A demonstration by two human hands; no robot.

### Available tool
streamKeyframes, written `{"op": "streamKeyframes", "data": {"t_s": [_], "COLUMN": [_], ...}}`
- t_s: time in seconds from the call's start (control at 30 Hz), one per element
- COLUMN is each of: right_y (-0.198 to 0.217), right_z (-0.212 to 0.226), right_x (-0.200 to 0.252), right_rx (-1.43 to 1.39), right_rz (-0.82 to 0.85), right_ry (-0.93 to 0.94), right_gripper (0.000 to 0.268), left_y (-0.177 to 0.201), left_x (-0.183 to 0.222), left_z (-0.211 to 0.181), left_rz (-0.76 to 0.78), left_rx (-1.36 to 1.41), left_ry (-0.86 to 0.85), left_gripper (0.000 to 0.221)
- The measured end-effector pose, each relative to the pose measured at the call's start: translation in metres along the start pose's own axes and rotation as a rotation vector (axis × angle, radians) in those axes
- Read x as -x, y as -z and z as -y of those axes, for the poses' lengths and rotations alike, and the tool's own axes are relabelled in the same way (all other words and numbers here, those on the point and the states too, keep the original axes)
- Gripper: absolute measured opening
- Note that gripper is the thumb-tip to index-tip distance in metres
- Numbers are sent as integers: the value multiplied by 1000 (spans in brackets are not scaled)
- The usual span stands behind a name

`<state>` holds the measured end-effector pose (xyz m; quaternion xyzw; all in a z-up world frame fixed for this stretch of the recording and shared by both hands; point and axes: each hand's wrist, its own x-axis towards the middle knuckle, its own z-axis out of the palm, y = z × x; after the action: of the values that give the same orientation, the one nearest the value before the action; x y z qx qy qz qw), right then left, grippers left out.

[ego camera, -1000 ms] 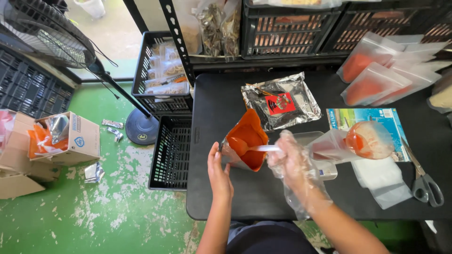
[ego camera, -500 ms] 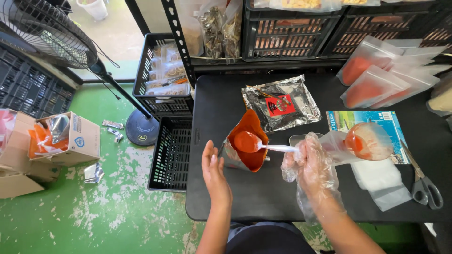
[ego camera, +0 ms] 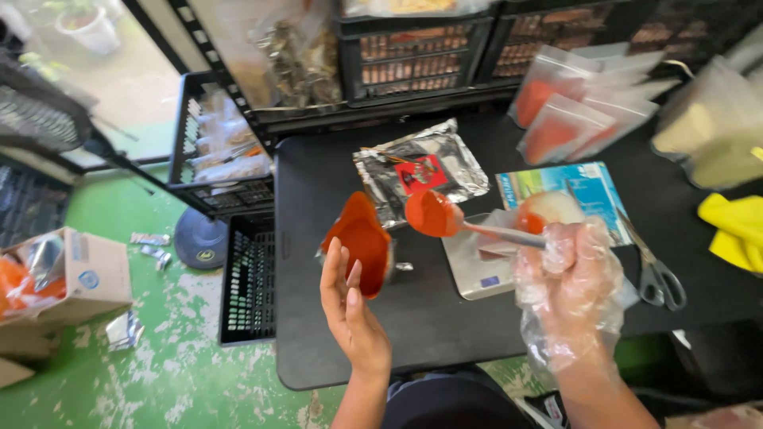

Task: The person fills small plastic pouches with red powder by scooping the powder from a large bag using a spoon and transferring it into the pouches through a funnel.

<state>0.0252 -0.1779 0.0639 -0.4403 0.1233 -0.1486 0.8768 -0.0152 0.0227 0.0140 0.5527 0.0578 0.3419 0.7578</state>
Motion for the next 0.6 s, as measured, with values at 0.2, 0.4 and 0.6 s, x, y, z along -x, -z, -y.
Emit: {"op": "streamKeyframes", "data": {"t_s": [0.2, 0.4, 0.6], "right_y": [3, 101, 157], "right_z": [68, 76, 49], "right_x": [6, -18, -47], "right_rx": [196, 734, 833], "right_rz": [-167, -63, 274], "right_ry": [308, 608, 980], "right_gripper": [45, 43, 12], "left_y": [-45, -76, -96], "left_x": [20, 39, 53], "left_z": [19, 34, 58], "left_rz": [134, 266, 327], "left_rx": [38, 50, -21], "left_ry": [37, 181, 288], "left_gripper": [50, 49, 50]}}
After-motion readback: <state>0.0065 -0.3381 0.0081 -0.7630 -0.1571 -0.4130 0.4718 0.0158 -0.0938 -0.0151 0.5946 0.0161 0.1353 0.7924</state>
